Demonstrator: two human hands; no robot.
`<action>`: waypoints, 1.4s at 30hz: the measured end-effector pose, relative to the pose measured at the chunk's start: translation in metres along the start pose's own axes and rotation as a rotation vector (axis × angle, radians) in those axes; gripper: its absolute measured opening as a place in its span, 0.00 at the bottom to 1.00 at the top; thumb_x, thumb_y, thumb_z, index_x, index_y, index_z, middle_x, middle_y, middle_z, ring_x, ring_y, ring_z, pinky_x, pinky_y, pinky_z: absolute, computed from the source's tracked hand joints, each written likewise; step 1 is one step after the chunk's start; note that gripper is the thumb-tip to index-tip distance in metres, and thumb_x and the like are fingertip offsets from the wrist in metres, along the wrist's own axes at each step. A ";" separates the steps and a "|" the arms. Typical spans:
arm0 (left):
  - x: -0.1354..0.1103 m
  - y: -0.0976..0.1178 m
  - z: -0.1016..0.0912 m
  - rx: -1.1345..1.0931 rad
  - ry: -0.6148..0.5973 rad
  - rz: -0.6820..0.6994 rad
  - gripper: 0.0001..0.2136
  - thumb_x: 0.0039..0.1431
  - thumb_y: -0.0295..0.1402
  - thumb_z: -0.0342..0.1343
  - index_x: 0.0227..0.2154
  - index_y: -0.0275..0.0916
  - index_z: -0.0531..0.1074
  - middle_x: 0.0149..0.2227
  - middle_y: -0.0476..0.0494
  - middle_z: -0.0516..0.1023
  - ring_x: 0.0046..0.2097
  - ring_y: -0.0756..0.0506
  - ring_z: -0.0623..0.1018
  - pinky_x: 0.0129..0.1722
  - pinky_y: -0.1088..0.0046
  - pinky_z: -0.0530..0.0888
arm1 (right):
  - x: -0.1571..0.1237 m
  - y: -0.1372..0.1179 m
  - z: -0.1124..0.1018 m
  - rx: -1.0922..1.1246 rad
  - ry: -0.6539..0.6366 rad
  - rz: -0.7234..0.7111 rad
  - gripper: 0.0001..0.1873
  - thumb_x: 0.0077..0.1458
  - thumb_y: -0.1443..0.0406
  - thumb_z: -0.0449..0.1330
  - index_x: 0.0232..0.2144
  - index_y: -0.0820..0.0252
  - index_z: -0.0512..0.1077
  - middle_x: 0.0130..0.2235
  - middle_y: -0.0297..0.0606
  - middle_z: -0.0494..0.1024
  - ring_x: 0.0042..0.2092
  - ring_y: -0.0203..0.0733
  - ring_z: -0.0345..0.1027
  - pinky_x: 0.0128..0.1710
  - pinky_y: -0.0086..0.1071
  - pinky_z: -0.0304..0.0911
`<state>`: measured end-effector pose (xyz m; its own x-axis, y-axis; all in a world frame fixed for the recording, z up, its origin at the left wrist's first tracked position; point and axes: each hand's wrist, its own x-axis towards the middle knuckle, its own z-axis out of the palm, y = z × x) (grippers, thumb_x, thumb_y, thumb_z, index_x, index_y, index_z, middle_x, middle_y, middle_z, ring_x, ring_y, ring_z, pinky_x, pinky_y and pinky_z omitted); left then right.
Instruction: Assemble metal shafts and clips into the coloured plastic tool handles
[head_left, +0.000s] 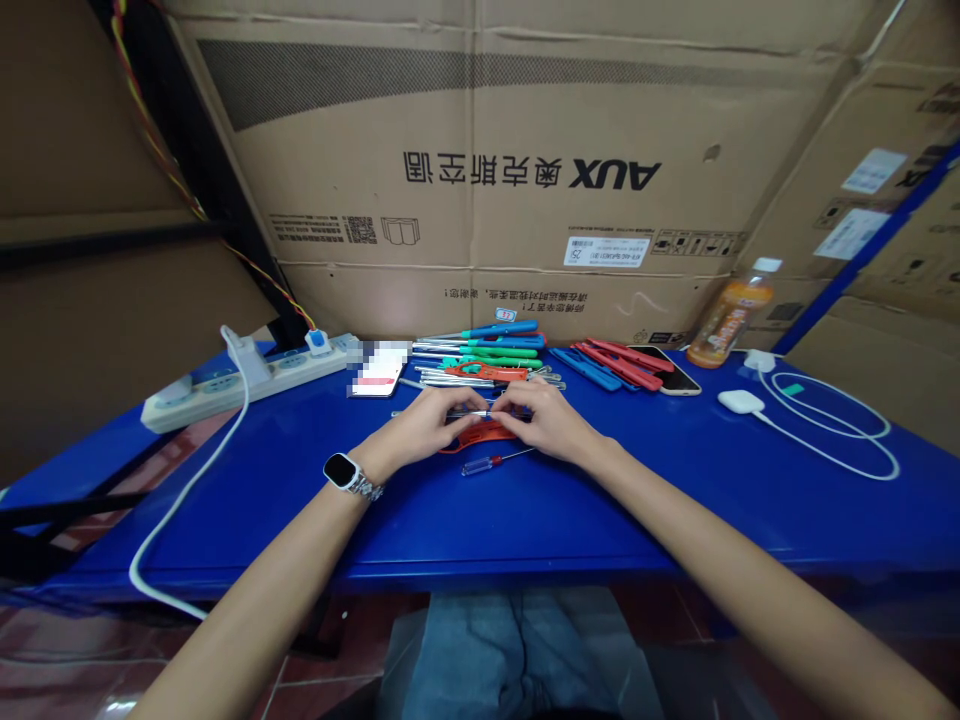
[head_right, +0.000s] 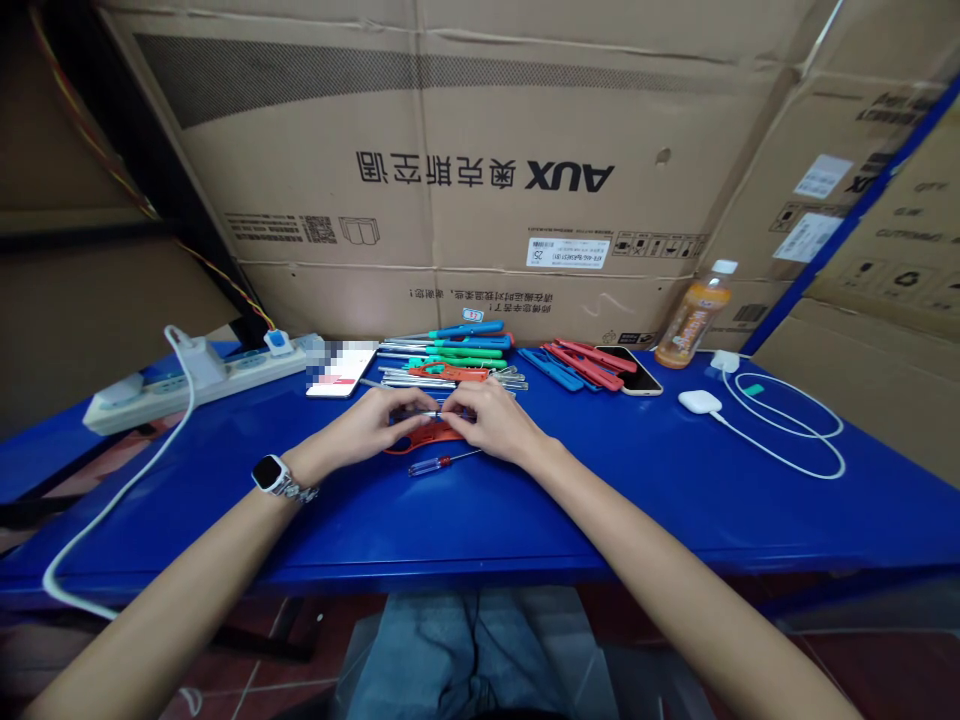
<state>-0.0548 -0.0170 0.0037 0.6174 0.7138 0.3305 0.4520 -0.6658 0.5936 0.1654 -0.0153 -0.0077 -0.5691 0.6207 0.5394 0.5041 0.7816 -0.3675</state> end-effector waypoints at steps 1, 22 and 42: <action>0.000 0.000 0.000 0.001 0.022 0.006 0.09 0.63 0.36 0.54 0.40 0.37 0.74 0.35 0.44 0.80 0.35 0.47 0.77 0.34 0.73 0.73 | 0.000 0.000 0.000 0.016 0.013 0.006 0.03 0.59 0.68 0.61 0.33 0.58 0.76 0.34 0.36 0.81 0.36 0.39 0.72 0.42 0.36 0.60; -0.002 0.003 -0.002 0.124 0.126 0.175 0.04 0.63 0.31 0.57 0.39 0.38 0.75 0.39 0.43 0.81 0.42 0.45 0.80 0.46 0.67 0.75 | 0.002 -0.004 -0.001 -0.014 0.079 -0.114 0.05 0.59 0.68 0.62 0.32 0.59 0.78 0.29 0.35 0.79 0.32 0.38 0.70 0.41 0.36 0.60; -0.004 0.003 0.002 0.059 0.148 0.107 0.06 0.63 0.31 0.55 0.42 0.39 0.70 0.41 0.43 0.79 0.43 0.46 0.79 0.45 0.67 0.76 | 0.000 -0.008 0.005 0.111 0.118 0.058 0.03 0.58 0.66 0.63 0.33 0.58 0.78 0.32 0.36 0.81 0.34 0.39 0.71 0.40 0.35 0.62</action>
<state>-0.0549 -0.0226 0.0028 0.5650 0.6591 0.4963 0.4281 -0.7484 0.5066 0.1583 -0.0207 -0.0085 -0.4573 0.6586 0.5976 0.4558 0.7506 -0.4785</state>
